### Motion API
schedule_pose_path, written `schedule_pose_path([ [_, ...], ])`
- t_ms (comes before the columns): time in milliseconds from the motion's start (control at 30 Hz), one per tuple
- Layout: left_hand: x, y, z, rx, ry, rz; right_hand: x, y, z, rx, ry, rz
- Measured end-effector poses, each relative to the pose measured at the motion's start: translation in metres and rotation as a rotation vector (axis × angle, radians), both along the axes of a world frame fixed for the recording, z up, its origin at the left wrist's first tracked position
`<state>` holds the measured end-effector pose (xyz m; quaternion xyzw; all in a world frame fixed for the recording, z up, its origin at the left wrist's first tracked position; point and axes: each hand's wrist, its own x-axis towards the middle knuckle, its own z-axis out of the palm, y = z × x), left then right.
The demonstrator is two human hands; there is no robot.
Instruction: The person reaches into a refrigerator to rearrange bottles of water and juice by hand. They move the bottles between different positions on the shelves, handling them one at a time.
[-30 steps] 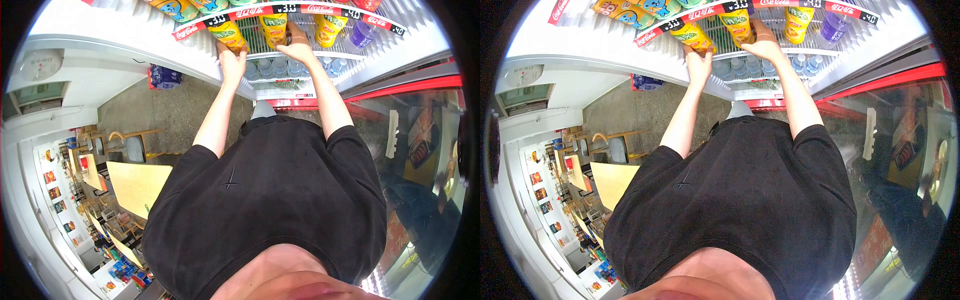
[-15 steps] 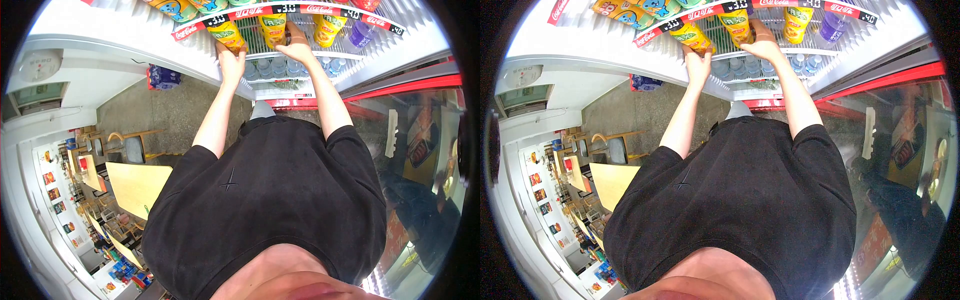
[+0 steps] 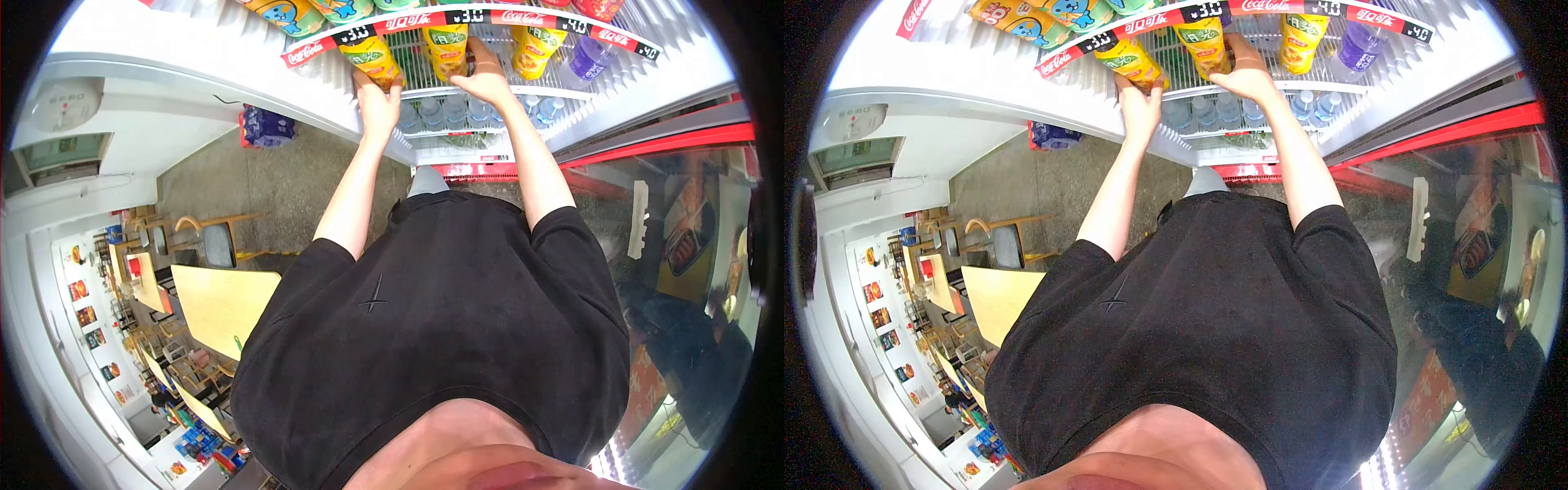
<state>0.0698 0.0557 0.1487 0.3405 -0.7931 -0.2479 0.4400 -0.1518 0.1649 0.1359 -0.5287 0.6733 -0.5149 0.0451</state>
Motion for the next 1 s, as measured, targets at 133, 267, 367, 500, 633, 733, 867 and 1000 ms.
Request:
schedule_pose_path([
  [133, 0.0, 0.001, 0.002, 0.033, 0.002, -0.001, 0.0, 0.001, 0.0, -0.003, -0.005, 0.008],
  [267, 0.0, -0.001, 0.0, 0.028, 0.018, -0.01, 0.001, 0.001, 0.002, 0.002, -0.009, 0.005],
  [367, 0.0, -0.002, -0.001, 0.037, 0.014, -0.002, 0.002, 0.001, 0.003, 0.016, -0.011, -0.008],
  [500, 0.001, -0.003, -0.003, 0.018, -0.016, -0.002, 0.001, 0.002, 0.005, -0.006, -0.033, 0.027],
  [633, 0.004, -0.002, -0.001, 0.019, -0.067, 0.015, -0.001, 0.0, 0.002, 0.016, -0.071, 0.035],
  [733, 0.003, -0.001, -0.003, 0.026, -0.047, 0.032, -0.003, 0.003, 0.003, 0.066, -0.116, 0.043],
  [867, 0.0, -0.001, -0.006, 0.02, 0.021, 0.014, 0.002, 0.003, 0.012, 0.116, -0.119, 0.059],
  [1000, 0.003, -0.001, -0.001, 0.047, 0.049, 0.007, 0.002, 0.0, 0.012, 0.121, -0.091, 0.069],
])
